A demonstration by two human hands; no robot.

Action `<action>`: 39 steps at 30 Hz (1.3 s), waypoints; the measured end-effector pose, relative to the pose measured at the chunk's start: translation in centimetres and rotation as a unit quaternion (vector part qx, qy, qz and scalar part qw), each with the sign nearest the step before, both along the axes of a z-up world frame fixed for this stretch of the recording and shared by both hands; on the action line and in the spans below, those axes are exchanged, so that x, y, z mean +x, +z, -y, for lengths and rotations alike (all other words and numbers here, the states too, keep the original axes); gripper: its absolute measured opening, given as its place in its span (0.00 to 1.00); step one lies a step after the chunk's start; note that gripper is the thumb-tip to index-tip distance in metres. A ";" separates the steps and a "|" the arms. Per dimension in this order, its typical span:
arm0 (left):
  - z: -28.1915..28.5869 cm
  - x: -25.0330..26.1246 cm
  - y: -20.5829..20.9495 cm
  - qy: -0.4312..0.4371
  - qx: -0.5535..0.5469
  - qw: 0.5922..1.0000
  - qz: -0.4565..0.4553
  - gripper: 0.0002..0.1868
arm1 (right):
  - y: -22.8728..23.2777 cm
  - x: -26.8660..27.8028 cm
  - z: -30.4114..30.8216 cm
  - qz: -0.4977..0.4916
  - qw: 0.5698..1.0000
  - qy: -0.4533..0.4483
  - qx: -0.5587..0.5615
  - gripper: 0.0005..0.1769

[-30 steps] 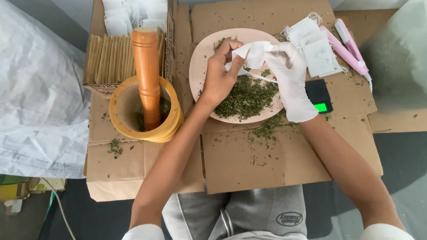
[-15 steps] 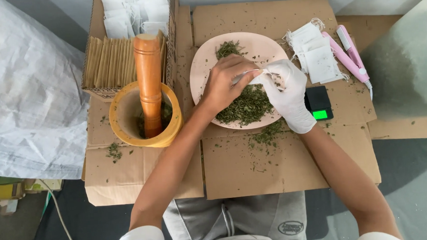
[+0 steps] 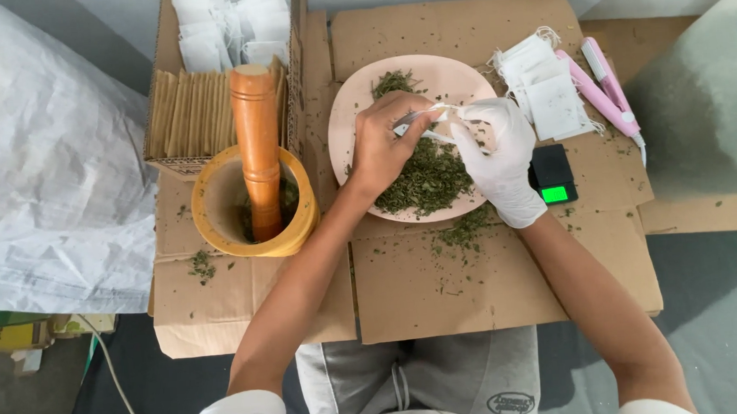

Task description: The person fills small white bags with dried green leaves using a spoon, weighs each bag on a digital scale, and organizes them in a container.

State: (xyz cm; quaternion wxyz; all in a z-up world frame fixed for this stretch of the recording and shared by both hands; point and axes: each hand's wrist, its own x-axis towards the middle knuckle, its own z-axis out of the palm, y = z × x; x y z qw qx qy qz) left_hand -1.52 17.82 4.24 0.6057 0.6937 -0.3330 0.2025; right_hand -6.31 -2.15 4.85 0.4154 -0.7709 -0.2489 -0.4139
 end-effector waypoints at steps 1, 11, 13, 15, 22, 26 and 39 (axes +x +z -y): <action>0.1 0.0 0.0 -0.003 -0.006 1.000 -0.017 0.08 | 0.2 0.0 -0.1 0.002 1.000 -0.002 -0.006 0.09; 0.5 -1.8 1.6 -0.025 -0.017 0.993 -0.110 0.05 | -0.9 -0.3 -0.8 -0.013 1.000 -0.002 0.003 0.12; 0.7 -1.9 2.3 -0.016 -0.017 0.994 -0.110 0.05 | -0.3 -0.3 -1.0 -0.018 1.000 0.007 0.013 0.11; 0.7 -2.3 2.3 -0.009 -0.015 0.994 -0.111 0.05 | -0.2 -0.8 -1.4 -0.025 0.999 0.012 0.024 0.11; 0.7 -2.5 2.5 0.013 -0.028 0.992 -0.123 0.03 | 0.7 -1.0 -1.6 -0.046 0.998 0.021 0.043 0.10; 0.9 -2.3 2.3 0.012 -0.028 0.992 -0.126 0.03 | 1.2 -0.8 -1.2 -0.081 0.994 0.044 0.054 0.10; 1.5 -2.2 0.9 0.025 -0.030 0.989 -0.142 0.03 | 0.0 -0.6 -0.2 -0.122 0.989 0.080 0.037 0.14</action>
